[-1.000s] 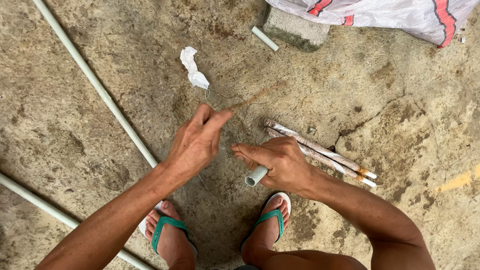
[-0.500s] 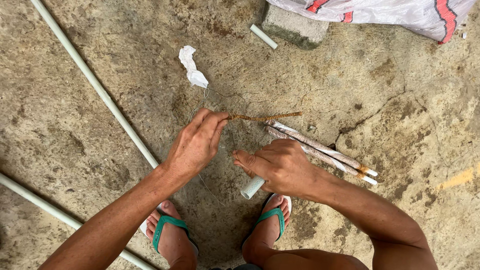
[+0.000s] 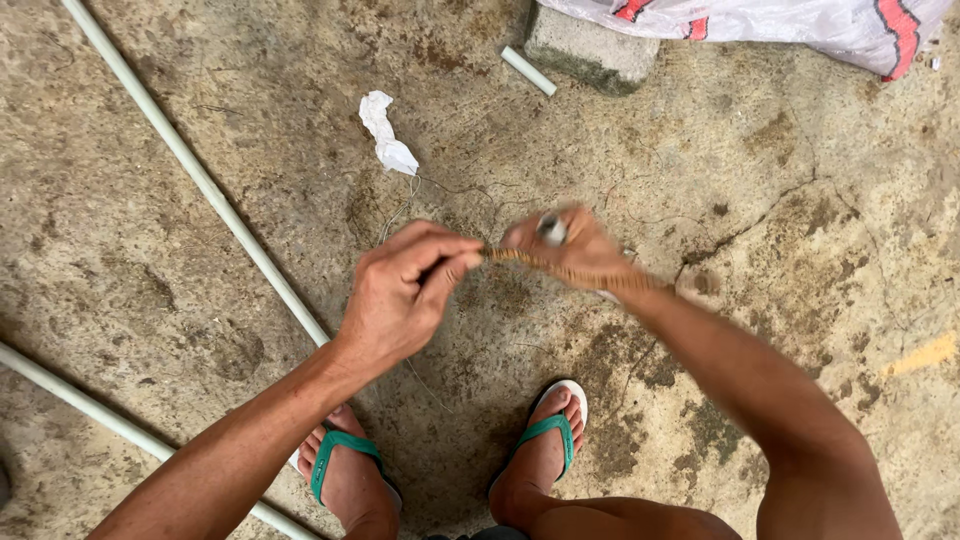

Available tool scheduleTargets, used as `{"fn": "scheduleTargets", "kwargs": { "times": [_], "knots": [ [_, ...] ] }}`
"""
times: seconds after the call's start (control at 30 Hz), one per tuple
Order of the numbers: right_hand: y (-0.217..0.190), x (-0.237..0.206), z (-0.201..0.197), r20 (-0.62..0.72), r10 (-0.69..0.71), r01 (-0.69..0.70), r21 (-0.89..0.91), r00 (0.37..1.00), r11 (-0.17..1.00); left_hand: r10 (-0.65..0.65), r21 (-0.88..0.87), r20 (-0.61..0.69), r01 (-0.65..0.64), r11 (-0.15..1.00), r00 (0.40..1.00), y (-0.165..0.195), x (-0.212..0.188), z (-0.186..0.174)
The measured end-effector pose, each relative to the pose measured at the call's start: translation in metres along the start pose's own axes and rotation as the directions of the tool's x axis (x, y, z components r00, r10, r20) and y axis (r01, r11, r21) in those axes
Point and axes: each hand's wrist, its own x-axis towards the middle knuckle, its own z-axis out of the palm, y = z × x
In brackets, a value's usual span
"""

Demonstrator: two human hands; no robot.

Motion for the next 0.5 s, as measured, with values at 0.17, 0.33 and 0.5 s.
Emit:
{"fn": "scheduleTargets", "kwargs": {
  "times": [0.17, 0.33, 0.5],
  "knots": [
    [-0.035, -0.046, 0.076, 0.105, -0.297, 0.288, 0.098, 0.949, 0.953, 0.070, 0.171, -0.067, -0.058, 0.984, 0.995, -0.016, 0.009, 0.000],
    [-0.060, -0.028, -0.021, 0.137, -0.560, 0.519, -0.597, 0.817, 0.611, 0.233, 0.145, 0.215, -0.267, 0.953, 0.948, -0.019, -0.002, 0.003],
    [-0.036, -0.001, -0.054, 0.085, -0.314, 0.321, -0.087, 0.946, 0.943, 0.147, -0.225, 0.251, -0.090, 0.970, 0.957, 0.007, -0.004, -0.004]
  ]
}}
